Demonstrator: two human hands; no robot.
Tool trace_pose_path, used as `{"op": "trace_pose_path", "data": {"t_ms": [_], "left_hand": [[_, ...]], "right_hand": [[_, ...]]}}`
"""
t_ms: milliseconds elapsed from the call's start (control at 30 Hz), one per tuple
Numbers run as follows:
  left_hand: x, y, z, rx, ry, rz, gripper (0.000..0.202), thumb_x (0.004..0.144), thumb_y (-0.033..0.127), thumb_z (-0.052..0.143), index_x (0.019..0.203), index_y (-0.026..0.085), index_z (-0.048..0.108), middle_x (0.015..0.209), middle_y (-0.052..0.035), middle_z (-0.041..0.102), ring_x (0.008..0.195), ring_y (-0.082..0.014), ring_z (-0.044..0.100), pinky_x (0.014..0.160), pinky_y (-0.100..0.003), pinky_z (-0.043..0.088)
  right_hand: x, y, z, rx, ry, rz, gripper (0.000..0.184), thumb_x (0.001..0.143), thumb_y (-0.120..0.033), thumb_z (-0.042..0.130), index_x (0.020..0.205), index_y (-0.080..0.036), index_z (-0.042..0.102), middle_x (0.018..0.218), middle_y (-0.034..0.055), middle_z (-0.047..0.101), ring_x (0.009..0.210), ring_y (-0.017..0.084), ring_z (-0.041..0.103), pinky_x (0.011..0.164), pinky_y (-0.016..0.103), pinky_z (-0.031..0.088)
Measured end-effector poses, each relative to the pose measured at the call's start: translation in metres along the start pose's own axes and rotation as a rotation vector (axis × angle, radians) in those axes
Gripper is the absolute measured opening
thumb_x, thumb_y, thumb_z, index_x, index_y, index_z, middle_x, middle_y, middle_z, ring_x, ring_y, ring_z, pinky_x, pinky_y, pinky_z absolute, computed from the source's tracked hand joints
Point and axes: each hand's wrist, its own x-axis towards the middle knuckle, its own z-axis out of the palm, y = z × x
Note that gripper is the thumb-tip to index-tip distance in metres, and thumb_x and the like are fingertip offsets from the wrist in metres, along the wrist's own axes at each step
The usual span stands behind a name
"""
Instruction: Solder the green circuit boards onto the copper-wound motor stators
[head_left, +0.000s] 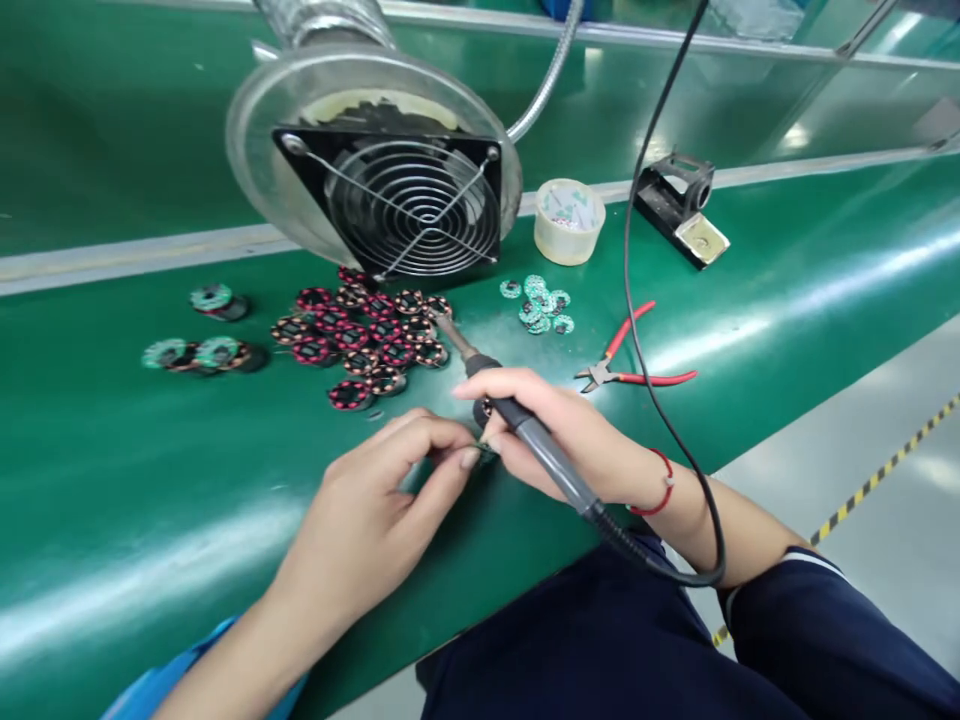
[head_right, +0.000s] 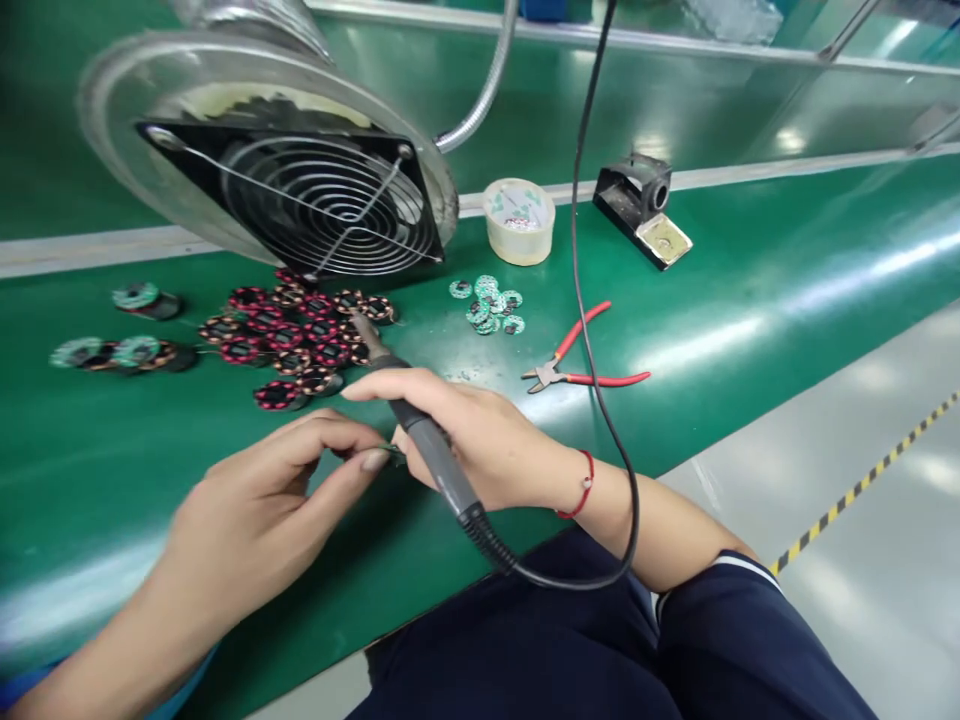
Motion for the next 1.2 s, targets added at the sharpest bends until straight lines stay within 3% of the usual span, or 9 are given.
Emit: {"op": "trace_pose_path", "data": {"t_ms": [133,300,600,867,1000,1067,1133,1200], "left_hand": [[0.001,0.003,0.000,-0.066,0.024,-0.122,0.016,0.102,0.027,0.061,0.086,0.028,0.067,0.072,0.0085,0.067,0.062,-0.0118,0.061,0.060,-0.024,0.046],[0.005,0.007,-0.001,-0.084,0.026,-0.183,0.020,0.098,0.027,0.058,0.081,0.026,0.068,0.068,0.0084,0.065,0.059,-0.0103,0.057,0.058,-0.023,0.043],[0.007,0.011,-0.001,-0.093,-0.025,-0.204,0.022,0.094,0.027,0.057,0.075,0.023,0.066,0.065,0.0070,0.062,0.056,-0.0099,0.055,0.057,-0.023,0.042],[0.008,0.006,0.005,-0.273,-0.057,-0.331,0.026,0.095,0.036,0.057,0.075,0.024,0.067,0.063,0.0056,0.062,0.057,-0.0116,0.054,0.055,-0.023,0.042],[0.010,0.006,0.006,-0.387,-0.059,-0.453,0.029,0.091,0.045,0.060,0.074,0.023,0.065,0.064,0.0038,0.058,0.058,-0.0131,0.052,0.054,-0.024,0.040],[0.012,0.006,0.006,-0.460,-0.060,-0.522,0.029,0.087,0.051,0.061,0.079,0.023,0.067,0.066,0.0028,0.058,0.061,-0.0144,0.053,0.056,-0.026,0.042],[0.014,0.005,0.006,-0.518,-0.079,-0.591,0.037,0.082,0.056,0.060,0.090,0.022,0.072,0.070,0.0017,0.059,0.064,-0.0162,0.054,0.059,-0.028,0.044],[0.017,0.006,0.005,-0.537,-0.119,-0.650,0.048,0.078,0.060,0.059,0.100,0.021,0.075,0.071,0.0010,0.060,0.064,-0.0174,0.053,0.059,-0.030,0.042]], "right_hand": [[0.000,-0.003,0.000,0.273,0.030,0.045,0.044,0.105,-0.021,0.059,0.148,-0.027,0.052,0.095,-0.0052,0.072,0.086,0.011,0.073,0.090,0.028,0.065],[0.004,-0.009,-0.001,0.417,0.029,0.075,0.040,0.105,-0.019,0.062,0.143,-0.026,0.052,0.092,-0.0066,0.071,0.083,0.009,0.071,0.088,0.025,0.062],[0.005,-0.011,-0.004,0.198,0.001,0.006,0.035,0.102,-0.011,0.058,0.133,-0.028,0.054,0.094,-0.0063,0.068,0.081,0.009,0.070,0.084,0.023,0.062],[0.004,-0.020,0.001,-0.130,0.121,-0.127,0.039,0.099,-0.005,0.054,0.133,-0.025,0.053,0.118,0.0034,0.079,0.105,0.014,0.079,0.097,0.028,0.066],[0.010,-0.010,-0.024,-0.280,0.176,-0.064,0.038,0.101,-0.009,0.054,0.135,-0.025,0.058,0.117,0.0040,0.080,0.100,0.016,0.079,0.094,0.031,0.066],[0.020,0.007,-0.045,-0.370,0.206,-0.020,0.037,0.100,-0.012,0.055,0.134,-0.025,0.061,0.107,0.0033,0.080,0.096,0.019,0.078,0.092,0.034,0.066],[0.031,0.029,-0.069,-0.486,0.272,-0.015,0.030,0.099,-0.019,0.057,0.128,-0.023,0.067,0.112,0.0075,0.081,0.103,0.024,0.078,0.100,0.042,0.064],[0.040,0.048,-0.090,-0.553,0.258,0.107,0.029,0.096,-0.023,0.061,0.123,-0.022,0.070,0.102,0.0075,0.081,0.095,0.026,0.078,0.095,0.044,0.063]]}}
